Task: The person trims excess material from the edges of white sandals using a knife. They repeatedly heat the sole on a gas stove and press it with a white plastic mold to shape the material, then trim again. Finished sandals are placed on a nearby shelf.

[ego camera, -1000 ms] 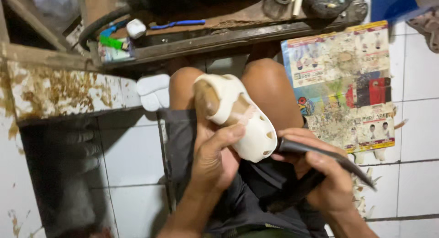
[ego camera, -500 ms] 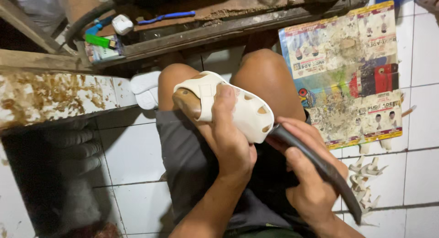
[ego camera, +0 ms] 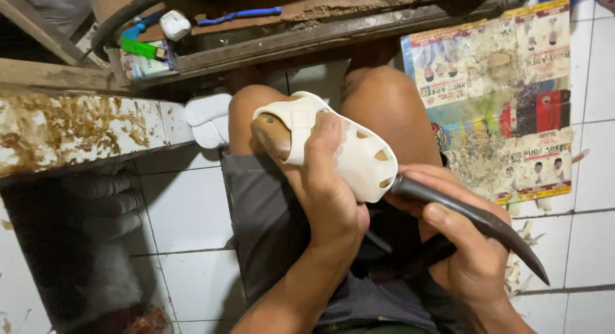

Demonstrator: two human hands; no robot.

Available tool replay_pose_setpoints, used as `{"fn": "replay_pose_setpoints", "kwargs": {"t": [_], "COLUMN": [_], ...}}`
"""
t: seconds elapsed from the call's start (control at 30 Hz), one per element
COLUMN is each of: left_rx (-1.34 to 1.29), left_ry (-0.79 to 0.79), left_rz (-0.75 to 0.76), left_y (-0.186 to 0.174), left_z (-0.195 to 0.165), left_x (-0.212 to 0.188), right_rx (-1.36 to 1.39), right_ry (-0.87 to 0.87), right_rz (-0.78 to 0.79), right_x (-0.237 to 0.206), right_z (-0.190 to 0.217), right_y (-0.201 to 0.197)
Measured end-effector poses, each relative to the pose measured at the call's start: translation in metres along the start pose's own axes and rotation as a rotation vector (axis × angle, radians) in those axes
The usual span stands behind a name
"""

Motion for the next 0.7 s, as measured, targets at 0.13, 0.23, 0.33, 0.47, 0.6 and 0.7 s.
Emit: {"fn": "replay_pose_setpoints", "kwargs": {"t": [0.13,0.23,0.33,0.47,0.6,0.7], "left_rx": [0.027,0.049,0.128,0.153,0.323,0.353], "left_ry": [-0.012,0.016,0.113,0.231,0.347,0.306], "left_rz": [0.027,0.061,0.086,0.174,0.217,0.276], "left_y": [-0.003,-0.005,-0.007,-0.005,-0.013,-0.022], "left_z": [0.004,0.006,0.001,-0.005,-0.009,-0.006], "left_x": [0.000,0.001,0.002,0.005,0.001,0.004], "right_rx": [-0.223,-0.345,-0.310,-0.100,-0.349,0.215], "right_ry": [-0.061,-0.188,-0.126,0.049,-0.145,0.164], "right_rz": [0.031,0.107,0.116,0.030,0.225,0.104], "right_x": [-0.001,0.002,0.006,0.014,0.012,0.017], "right_z": [0.009,0.019,0.015,0.005,0.020,0.009], "right_y": [-0.001,0.004,0.004,0.000,0.018,0.014]}}
Point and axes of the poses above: each hand's wrist, its own x-axis towards the middle knuckle, its own y-axis out of the palm, z = x × y, the point moved 7 cm from there along x, towards the middle knuckle, and after that the axes turned 11 degrees about -z, right-handed, at the moved point
